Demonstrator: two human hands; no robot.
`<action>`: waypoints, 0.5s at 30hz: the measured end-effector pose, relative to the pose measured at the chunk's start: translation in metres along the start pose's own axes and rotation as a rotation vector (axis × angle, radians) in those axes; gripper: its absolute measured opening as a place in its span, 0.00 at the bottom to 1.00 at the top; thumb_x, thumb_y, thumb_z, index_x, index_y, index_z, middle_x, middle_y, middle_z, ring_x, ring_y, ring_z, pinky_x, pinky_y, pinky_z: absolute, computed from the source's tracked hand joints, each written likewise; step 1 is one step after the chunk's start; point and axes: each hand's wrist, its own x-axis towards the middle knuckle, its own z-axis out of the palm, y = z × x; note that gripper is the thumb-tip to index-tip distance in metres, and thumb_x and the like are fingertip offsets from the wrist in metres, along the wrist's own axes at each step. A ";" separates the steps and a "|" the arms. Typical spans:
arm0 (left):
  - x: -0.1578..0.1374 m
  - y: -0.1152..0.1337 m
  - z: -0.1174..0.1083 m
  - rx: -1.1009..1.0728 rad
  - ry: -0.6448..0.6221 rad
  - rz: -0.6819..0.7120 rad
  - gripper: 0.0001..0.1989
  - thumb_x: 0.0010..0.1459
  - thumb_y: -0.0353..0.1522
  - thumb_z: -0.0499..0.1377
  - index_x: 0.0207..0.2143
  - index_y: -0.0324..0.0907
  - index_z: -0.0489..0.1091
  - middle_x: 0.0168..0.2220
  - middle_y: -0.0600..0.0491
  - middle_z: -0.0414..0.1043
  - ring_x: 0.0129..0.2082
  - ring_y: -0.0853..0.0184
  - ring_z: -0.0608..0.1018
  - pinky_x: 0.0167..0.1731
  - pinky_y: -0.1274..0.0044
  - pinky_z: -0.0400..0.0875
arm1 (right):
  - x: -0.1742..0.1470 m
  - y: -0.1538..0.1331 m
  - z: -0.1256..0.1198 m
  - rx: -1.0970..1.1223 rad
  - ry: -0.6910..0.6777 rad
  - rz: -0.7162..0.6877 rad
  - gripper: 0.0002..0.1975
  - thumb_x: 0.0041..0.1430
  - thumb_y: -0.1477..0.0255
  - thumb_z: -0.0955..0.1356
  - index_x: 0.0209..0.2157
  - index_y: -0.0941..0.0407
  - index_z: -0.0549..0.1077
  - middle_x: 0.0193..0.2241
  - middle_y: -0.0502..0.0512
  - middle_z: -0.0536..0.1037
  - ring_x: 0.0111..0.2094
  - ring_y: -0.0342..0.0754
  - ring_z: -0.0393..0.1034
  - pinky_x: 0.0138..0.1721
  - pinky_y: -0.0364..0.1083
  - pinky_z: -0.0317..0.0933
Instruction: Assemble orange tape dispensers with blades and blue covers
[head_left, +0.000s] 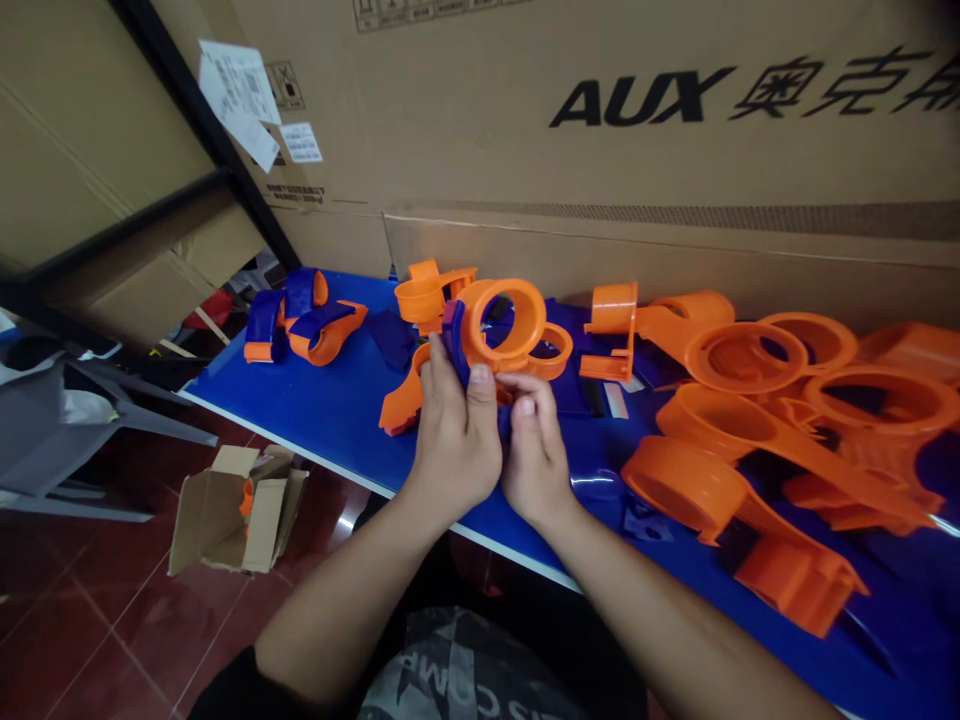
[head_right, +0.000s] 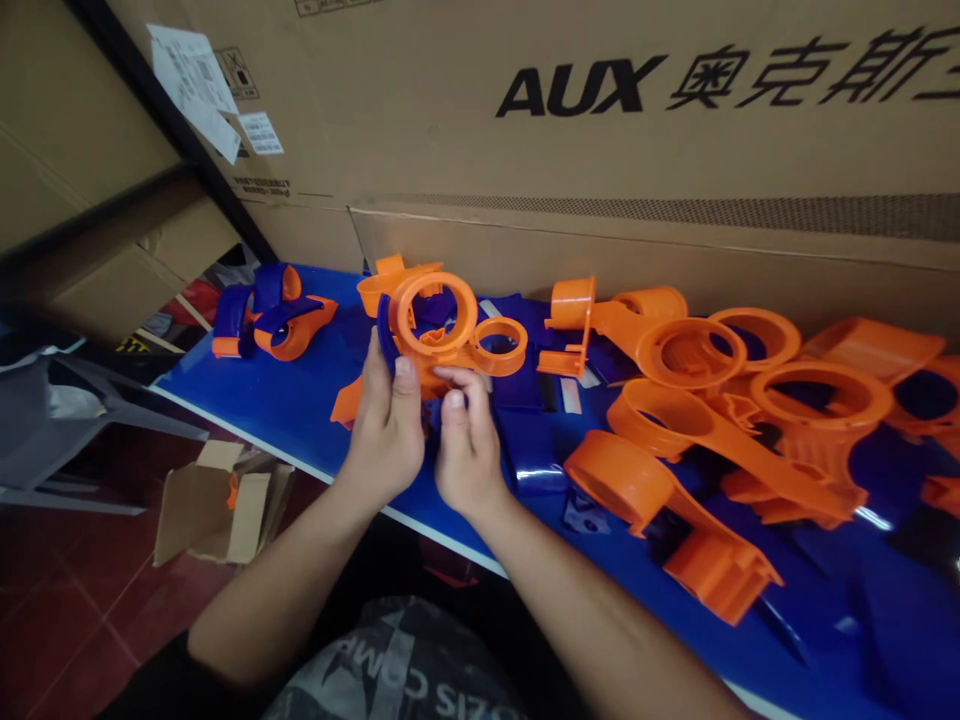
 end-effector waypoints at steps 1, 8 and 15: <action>0.000 -0.001 0.001 0.019 -0.002 -0.006 0.43 0.74 0.56 0.41 0.78 0.38 0.41 0.80 0.37 0.44 0.81 0.53 0.45 0.78 0.55 0.45 | -0.001 -0.002 0.001 -0.035 -0.023 -0.015 0.18 0.78 0.55 0.59 0.54 0.49 0.72 0.53 0.58 0.77 0.57 0.56 0.72 0.63 0.59 0.64; 0.006 -0.005 0.010 0.025 0.004 -0.046 0.45 0.73 0.57 0.42 0.78 0.36 0.40 0.80 0.36 0.39 0.81 0.53 0.43 0.78 0.56 0.41 | -0.002 -0.009 0.002 -0.083 -0.070 -0.004 0.14 0.78 0.57 0.59 0.50 0.50 0.68 0.50 0.58 0.76 0.52 0.55 0.72 0.59 0.58 0.66; 0.013 -0.010 0.014 -0.107 0.048 -0.152 0.41 0.72 0.58 0.47 0.75 0.41 0.53 0.80 0.41 0.45 0.80 0.53 0.48 0.79 0.61 0.41 | -0.001 -0.005 0.002 -0.154 -0.100 -0.024 0.09 0.77 0.62 0.60 0.47 0.49 0.67 0.47 0.59 0.72 0.51 0.56 0.70 0.57 0.59 0.66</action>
